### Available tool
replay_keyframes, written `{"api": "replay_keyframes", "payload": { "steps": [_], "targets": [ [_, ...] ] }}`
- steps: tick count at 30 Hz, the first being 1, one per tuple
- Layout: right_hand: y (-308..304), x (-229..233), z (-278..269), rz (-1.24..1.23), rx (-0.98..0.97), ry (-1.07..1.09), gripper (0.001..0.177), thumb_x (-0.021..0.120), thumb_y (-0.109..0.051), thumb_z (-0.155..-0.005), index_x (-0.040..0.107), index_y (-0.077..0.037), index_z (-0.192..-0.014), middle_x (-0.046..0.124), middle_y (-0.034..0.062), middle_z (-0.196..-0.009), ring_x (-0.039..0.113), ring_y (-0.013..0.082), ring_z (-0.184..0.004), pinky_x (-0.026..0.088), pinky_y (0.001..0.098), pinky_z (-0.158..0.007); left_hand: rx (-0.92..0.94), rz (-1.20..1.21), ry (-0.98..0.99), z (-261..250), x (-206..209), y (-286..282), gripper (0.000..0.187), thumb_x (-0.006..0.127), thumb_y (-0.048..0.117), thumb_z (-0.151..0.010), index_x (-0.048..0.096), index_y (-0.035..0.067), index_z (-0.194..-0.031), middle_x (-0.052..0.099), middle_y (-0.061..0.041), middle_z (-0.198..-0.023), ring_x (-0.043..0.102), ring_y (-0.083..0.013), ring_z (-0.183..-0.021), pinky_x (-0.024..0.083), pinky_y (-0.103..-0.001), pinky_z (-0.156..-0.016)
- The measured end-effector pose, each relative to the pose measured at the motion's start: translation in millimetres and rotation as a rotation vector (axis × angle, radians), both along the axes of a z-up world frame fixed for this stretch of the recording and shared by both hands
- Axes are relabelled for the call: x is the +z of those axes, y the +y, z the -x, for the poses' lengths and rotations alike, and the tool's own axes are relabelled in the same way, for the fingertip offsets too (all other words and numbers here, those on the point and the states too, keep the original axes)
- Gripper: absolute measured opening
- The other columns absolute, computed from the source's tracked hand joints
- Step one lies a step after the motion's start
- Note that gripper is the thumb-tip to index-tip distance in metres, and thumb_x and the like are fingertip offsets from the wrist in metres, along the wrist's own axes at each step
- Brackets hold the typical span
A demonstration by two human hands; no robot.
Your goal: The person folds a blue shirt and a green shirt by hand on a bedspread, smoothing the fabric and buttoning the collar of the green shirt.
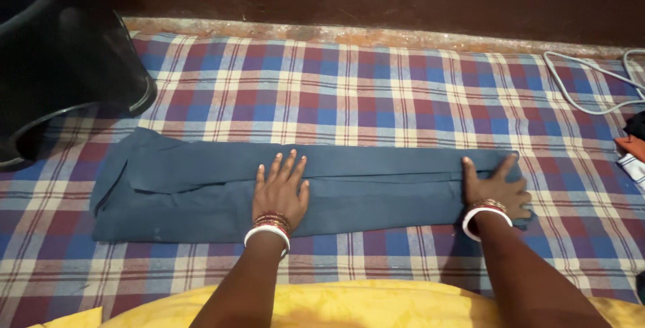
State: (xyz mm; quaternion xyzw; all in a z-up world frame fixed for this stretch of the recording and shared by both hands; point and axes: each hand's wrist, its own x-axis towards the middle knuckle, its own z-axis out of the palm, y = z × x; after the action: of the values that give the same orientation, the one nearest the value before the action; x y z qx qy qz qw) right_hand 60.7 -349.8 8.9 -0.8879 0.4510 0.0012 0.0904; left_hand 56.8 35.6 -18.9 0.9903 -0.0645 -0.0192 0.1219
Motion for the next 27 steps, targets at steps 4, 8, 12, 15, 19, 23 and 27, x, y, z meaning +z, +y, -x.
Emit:
{"api": "replay_keyframes", "payload": {
  "steps": [4, 8, 12, 15, 19, 23, 27],
  "targets": [
    [-18.5, -14.0, -7.6, -0.083, -0.02, -0.219, 0.112, 0.065, -0.073, -0.081, 0.024, -0.011, -0.164, 0.048, 0.0337, -0.146, 0.054, 0.0529, -0.127, 0.045, 0.0603, -0.102, -0.001, 0.012, -0.003, -0.1, 2.3, 0.7, 0.058, 0.044, 0.039, -0.098, 0.035, 0.029, -0.155, 0.025, 0.006, -0.165, 0.021, -0.0189, -0.152, 0.013, -0.048, -0.123],
    [-49.7, -47.7, -21.9, -0.105, 0.112, -0.291, 0.075, 0.075, -0.058, -0.091, 0.065, -0.001, -0.139, 0.067, 0.0304, -0.131, 0.063, 0.0487, -0.12, 0.051, 0.0536, -0.101, 0.009, 0.036, 0.02, 0.0, 3.2, 1.2, 0.058, 0.045, 0.04, -0.098, 0.035, 0.03, -0.155, 0.025, 0.007, -0.166, 0.02, -0.0179, -0.152, 0.012, -0.048, -0.124],
    [-51.6, -32.9, -28.4, -0.125, 0.229, -0.466, 0.054, 0.076, -0.035, -0.086, 0.07, 0.0, -0.127, 0.07, 0.0298, -0.114, 0.068, 0.0463, -0.108, 0.053, 0.0514, -0.095, 0.004, 0.031, 0.005, 1.4, 1.0, 1.9, 0.058, 0.044, 0.039, -0.099, 0.035, 0.029, -0.155, 0.025, 0.006, -0.166, 0.021, -0.0187, -0.152, 0.013, -0.048, -0.124],
    [-15.6, 10.1, -37.7, -0.074, 0.257, -0.485, 0.048, 0.074, -0.03, -0.086, 0.07, -0.002, -0.124, 0.071, 0.0293, -0.113, 0.068, 0.0465, -0.105, 0.054, 0.052, -0.092, 0.002, 0.036, -0.002, 0.6, 0.5, 3.2, 0.058, 0.044, 0.039, -0.099, 0.036, 0.028, -0.155, 0.026, 0.005, -0.166, 0.021, -0.0191, -0.152, 0.013, -0.048, -0.124],
    [65.5, 60.1, -41.9, 0.002, 0.375, -0.397, 0.041, 0.068, -0.025, -0.089, 0.068, -0.011, -0.128, 0.072, 0.0295, -0.104, 0.068, 0.0492, -0.098, 0.054, 0.0566, -0.086, 0.003, 0.065, -0.021, 0.9, -1.1, 3.5, 0.058, 0.044, 0.04, -0.099, 0.036, 0.028, -0.155, 0.027, 0.005, -0.165, 0.021, -0.0195, -0.152, 0.013, -0.048, -0.124],
    [163.9, 56.1, -33.6, -0.067, 0.607, -0.36, 0.038, 0.065, -0.02, -0.088, 0.06, -0.012, -0.125, 0.073, 0.0263, -0.094, 0.07, 0.0469, -0.089, 0.055, 0.0562, -0.079, 0.009, 0.085, -0.004, -0.1, -3.7, 5.5, 0.058, 0.044, 0.04, -0.099, 0.036, 0.028, -0.155, 0.027, 0.005, -0.165, 0.021, -0.0188, -0.153, 0.012, -0.047, -0.125],
    [245.9, 22.9, -23.7, -0.219, 0.818, -0.334, 0.037, 0.063, -0.022, -0.091, 0.056, -0.012, -0.126, 0.073, 0.0248, -0.082, 0.07, 0.0478, -0.078, 0.055, 0.058, -0.072, -0.013, 0.123, -0.061, -1.2, -9.5, 7.2, 0.057, 0.046, 0.039, -0.099, 0.041, 0.022, -0.153, 0.03, 0.001, -0.165, 0.023, -0.0212, -0.152, 0.013, -0.049, -0.124]
  ]
}}
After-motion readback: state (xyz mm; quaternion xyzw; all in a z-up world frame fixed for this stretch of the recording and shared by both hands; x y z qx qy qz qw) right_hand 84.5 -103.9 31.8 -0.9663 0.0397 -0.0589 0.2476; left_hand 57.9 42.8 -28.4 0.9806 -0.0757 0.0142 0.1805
